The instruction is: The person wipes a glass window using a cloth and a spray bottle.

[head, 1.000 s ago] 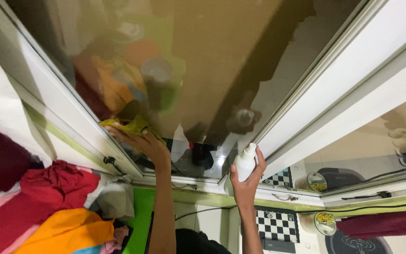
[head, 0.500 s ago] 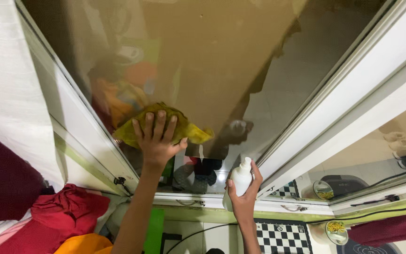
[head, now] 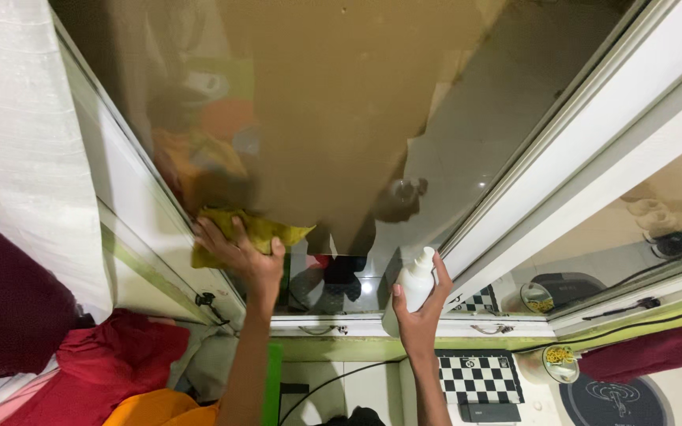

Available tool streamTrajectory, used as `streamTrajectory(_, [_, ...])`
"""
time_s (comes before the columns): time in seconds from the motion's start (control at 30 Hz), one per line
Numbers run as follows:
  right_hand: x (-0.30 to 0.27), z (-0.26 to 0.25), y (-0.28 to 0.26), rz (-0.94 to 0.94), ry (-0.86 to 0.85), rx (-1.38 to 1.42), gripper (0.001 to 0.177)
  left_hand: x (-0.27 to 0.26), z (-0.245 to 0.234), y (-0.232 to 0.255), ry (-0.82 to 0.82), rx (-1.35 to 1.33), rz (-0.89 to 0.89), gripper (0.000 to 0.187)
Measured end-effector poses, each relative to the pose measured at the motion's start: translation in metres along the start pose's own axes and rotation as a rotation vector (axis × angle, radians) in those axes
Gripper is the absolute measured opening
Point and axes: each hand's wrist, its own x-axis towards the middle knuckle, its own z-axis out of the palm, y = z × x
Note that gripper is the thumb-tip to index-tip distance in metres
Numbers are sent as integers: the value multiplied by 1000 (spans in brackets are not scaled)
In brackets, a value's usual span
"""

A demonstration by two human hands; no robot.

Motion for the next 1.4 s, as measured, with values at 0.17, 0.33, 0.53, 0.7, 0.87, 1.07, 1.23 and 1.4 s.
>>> streamTrajectory(0.17, [-2,-6,-2,37,15,31,78,-27,28,1,107,-10,-108,77])
streamTrajectory(0.33, [0,-16,-2,77,35,83,79,27,18,13,144,1,36,73])
streamTrajectory(0.53, [-7,-18,0,143,64,163,77,80,6,45,102,64,208,72])
streamTrajectory(0.7, [-9,-5,2,-24,69,-107,77,47,27,70,-81,113,483,74])
streamTrajectory(0.87, [-11,2,1,41,38,75,77,13,41,108,-159,139,757,73])
streamTrajectory(1.07, [-9,-19,5,63,107,-62,78,27,39,163,-122,48,769,74])
streamTrajectory(1.23, [-3,-34,8,99,208,-19,78,45,47,215,-104,64,790,72])
streamTrajectory(1.4, [-3,-45,9,168,262,54,79,43,45,231,-128,14,765,73])
